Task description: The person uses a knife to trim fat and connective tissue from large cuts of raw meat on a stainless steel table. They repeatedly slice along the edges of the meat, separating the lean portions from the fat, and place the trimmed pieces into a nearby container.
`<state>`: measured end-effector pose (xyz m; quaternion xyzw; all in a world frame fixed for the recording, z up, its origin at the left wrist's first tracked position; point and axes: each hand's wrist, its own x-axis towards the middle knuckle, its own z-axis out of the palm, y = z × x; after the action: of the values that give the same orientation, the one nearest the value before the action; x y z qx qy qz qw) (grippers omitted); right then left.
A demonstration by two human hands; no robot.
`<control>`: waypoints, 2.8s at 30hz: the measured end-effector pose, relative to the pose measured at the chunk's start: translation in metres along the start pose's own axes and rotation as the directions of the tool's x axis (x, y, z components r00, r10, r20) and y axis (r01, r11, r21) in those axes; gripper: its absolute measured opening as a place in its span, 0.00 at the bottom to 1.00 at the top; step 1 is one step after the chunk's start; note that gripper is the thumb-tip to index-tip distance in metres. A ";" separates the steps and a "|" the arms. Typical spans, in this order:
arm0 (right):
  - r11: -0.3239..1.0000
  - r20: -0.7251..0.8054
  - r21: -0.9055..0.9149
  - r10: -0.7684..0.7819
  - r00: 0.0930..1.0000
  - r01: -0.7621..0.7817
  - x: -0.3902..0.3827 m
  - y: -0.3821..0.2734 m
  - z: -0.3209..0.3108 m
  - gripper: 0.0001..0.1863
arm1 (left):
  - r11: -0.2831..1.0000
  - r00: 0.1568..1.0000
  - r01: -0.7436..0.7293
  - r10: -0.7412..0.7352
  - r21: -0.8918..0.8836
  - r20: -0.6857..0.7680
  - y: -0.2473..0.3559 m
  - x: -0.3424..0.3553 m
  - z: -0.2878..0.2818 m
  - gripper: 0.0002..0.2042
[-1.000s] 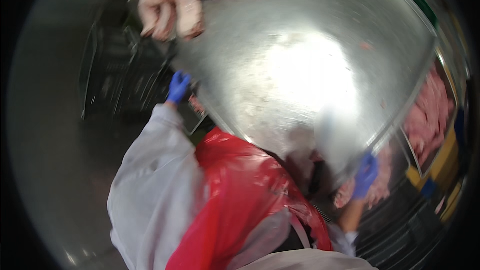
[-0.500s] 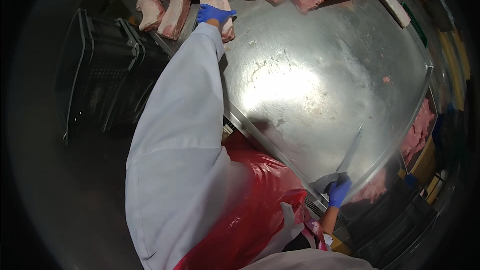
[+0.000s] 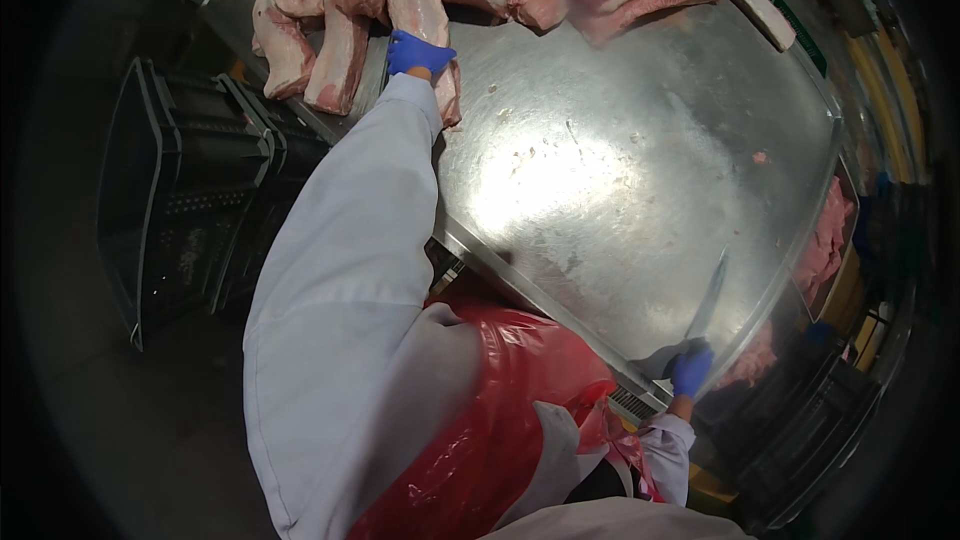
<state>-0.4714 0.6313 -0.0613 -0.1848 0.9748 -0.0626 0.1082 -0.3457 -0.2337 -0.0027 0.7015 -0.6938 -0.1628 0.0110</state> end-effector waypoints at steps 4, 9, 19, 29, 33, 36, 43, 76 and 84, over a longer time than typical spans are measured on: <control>0.993 -0.148 -0.107 -0.074 0.986 0.058 -0.004 0.011 0.014 0.32 | 0.999 0.998 -0.053 0.053 -0.007 0.032 -0.013 0.010 0.012 0.64; 1.000 -0.035 -0.016 -0.005 0.999 0.005 0.004 0.000 0.004 0.33 | 0.998 0.998 0.058 -0.058 0.013 0.001 -0.004 -0.016 0.017 0.62; 0.999 -0.085 -0.008 -0.053 0.995 0.052 -0.001 0.010 0.011 0.33 | 0.996 0.997 0.075 -0.075 0.042 0.004 0.000 -0.142 0.041 0.61; 0.883 0.122 0.420 0.175 0.977 -0.211 0.016 -0.011 -0.040 0.27 | 0.863 0.861 -0.504 0.500 0.019 0.096 -0.056 -0.390 0.081 0.57; 0.792 0.081 0.579 0.180 0.980 -0.193 0.018 0.021 -0.019 0.24 | 0.816 0.787 -0.579 0.563 -0.013 0.252 -0.029 -0.403 0.094 0.62; 0.645 0.000 0.751 0.219 0.976 -0.144 0.018 0.030 -0.007 0.20 | 0.704 0.702 -0.710 0.711 0.034 -0.041 0.065 -0.395 0.114 0.61; 0.279 0.151 0.923 0.373 0.915 -0.266 0.026 0.027 -0.010 0.15 | 0.538 0.563 -0.826 0.797 0.169 0.216 0.235 -0.350 0.142 0.56; 0.516 -0.150 0.856 0.189 0.971 0.032 0.355 -0.230 -0.023 0.41 | 0.163 0.160 -0.986 0.982 -0.023 0.100 0.253 -0.348 0.178 0.52; 0.785 -0.155 0.604 -0.055 0.986 0.139 0.415 -0.209 0.004 0.30 | 0.020 0.022 -1.000 0.998 -0.023 -0.064 0.254 -0.352 0.183 0.45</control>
<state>-0.7751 0.2828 -0.1097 -0.1849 0.8959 -0.3925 0.0955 -0.6313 0.1388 -0.0394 0.0177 -0.9807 -0.1196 0.1534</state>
